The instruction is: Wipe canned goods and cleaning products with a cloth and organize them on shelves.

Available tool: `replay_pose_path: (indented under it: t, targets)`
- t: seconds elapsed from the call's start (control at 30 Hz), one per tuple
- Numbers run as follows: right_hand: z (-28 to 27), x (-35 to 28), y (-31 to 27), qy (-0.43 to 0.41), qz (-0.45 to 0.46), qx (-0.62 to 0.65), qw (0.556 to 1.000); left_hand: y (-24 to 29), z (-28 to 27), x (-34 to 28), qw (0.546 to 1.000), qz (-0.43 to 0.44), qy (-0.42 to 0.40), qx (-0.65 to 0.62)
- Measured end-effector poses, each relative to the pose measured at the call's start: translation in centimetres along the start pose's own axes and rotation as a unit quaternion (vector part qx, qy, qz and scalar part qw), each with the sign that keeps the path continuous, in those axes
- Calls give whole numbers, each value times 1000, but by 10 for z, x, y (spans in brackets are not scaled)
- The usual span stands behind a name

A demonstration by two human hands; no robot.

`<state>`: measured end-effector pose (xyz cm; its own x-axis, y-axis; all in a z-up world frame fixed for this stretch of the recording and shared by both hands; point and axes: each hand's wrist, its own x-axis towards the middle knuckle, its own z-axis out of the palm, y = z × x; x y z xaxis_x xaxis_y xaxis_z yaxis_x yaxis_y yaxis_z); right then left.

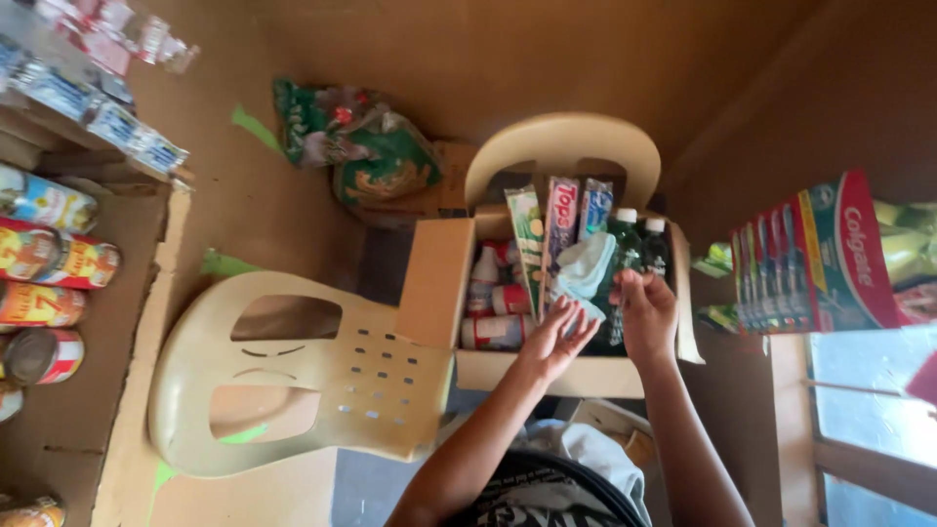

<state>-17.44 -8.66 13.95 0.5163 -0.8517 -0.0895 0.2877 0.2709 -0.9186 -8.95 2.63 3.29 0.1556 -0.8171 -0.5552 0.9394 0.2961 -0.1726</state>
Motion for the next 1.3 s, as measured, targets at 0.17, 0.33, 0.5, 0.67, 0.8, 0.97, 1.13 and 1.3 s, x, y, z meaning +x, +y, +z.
replay_pose_path:
  t: [0.17, 0.33, 0.5, 0.67, 0.8, 0.97, 1.13, 1.3]
  targets:
    - [23, -4, -30, -22, -6, -45, 999, -5, 8, -9, 999, -39, -5, -19]
    - [23, -6, -36, -29, -17, -65, 997, -12, 48, -31, 999, -45, -25, 17]
    - [22, -7, -29, 46, 17, -134, 990, -18, 44, -46, 982, -55, -101, 153]
    - [11, -7, -6, 43, 17, -115, 992, -15, 38, -55, 982, -63, -113, 140]
    - [28, -12, -28, 41, 51, -29, 997, -9, 38, -52, 985, -43, -109, 126]
    - [19, 4, -21, -3, 170, 99, 980, 3, 49, -58, 988, -16, -78, 131]
    - [24, 4, -15, -21, 195, 63, 979, 13, 44, -56, 988, -3, -77, 132]
    - [-10, 2, 20, -85, 126, -3, 988, 14, 54, -49, 981, 10, -96, 170]
